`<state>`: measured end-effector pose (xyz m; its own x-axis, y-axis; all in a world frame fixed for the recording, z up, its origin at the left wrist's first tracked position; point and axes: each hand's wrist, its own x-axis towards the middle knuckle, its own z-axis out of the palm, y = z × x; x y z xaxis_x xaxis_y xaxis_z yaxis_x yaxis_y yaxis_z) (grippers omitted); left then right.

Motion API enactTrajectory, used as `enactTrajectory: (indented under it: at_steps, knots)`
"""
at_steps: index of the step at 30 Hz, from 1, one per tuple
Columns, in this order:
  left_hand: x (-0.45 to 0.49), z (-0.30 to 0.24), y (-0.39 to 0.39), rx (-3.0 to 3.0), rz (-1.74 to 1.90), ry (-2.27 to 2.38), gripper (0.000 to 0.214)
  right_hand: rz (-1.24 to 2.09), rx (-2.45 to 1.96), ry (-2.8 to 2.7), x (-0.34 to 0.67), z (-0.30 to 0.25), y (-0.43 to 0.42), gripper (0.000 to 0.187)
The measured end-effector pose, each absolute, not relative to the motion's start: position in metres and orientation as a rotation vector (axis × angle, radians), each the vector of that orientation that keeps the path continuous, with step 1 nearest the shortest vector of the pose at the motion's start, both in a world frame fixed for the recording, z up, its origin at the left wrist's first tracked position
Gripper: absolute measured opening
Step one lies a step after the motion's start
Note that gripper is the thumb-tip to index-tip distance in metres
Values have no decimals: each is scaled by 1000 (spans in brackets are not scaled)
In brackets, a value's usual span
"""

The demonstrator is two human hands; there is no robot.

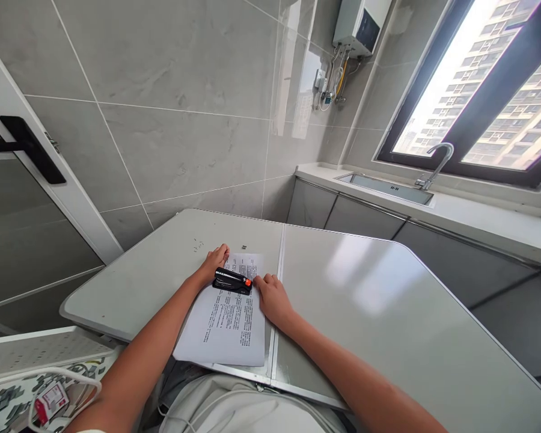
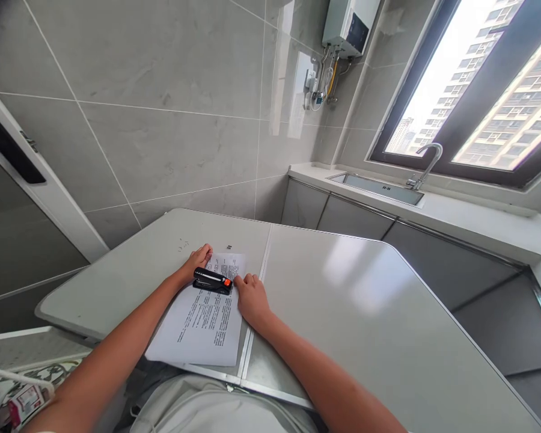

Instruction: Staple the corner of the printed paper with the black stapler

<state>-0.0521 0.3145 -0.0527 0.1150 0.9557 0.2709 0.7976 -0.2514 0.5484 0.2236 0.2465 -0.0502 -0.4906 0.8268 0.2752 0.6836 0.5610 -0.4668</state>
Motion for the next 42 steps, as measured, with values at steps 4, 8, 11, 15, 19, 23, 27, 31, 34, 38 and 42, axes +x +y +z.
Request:
enactTrajectory:
  at_steps: [4,8,11,15,19,23,27,31,34,38,42]
  knots:
    - [-53,-55,318,2042,1045,1749,20,539,-1204,-2229,226,-55,250,30]
    - [-53,-53,317,2037,1086,1782,28,645,-1297,-2104,242,-52,257,28]
    - [-50,-51,313,2084,970,1785,26,662,-1424,-2046,260,-49,262,27]
    - [-43,-48,308,2132,889,1768,22,626,-1491,-1963,283,-51,259,26]
    - [-37,-45,307,2203,867,1721,21,576,-1511,-1935,305,-56,253,26]
    - [-31,-39,302,2301,839,1562,19,566,-1592,-2000,325,-47,261,26]
    - [-17,-31,296,2328,849,1302,23,661,-1631,-2100,336,-33,269,23]
    - [10,-19,301,2250,911,1324,27,461,-1511,-1943,330,-24,264,19]
    - [34,-15,311,2235,886,1350,29,460,-1235,-1944,313,-23,256,22]
    - [55,-27,315,2174,975,1332,37,561,-1026,-2108,290,-33,251,41]
    - [60,-48,310,2288,907,1155,39,598,-1040,-2127,284,-45,254,43]
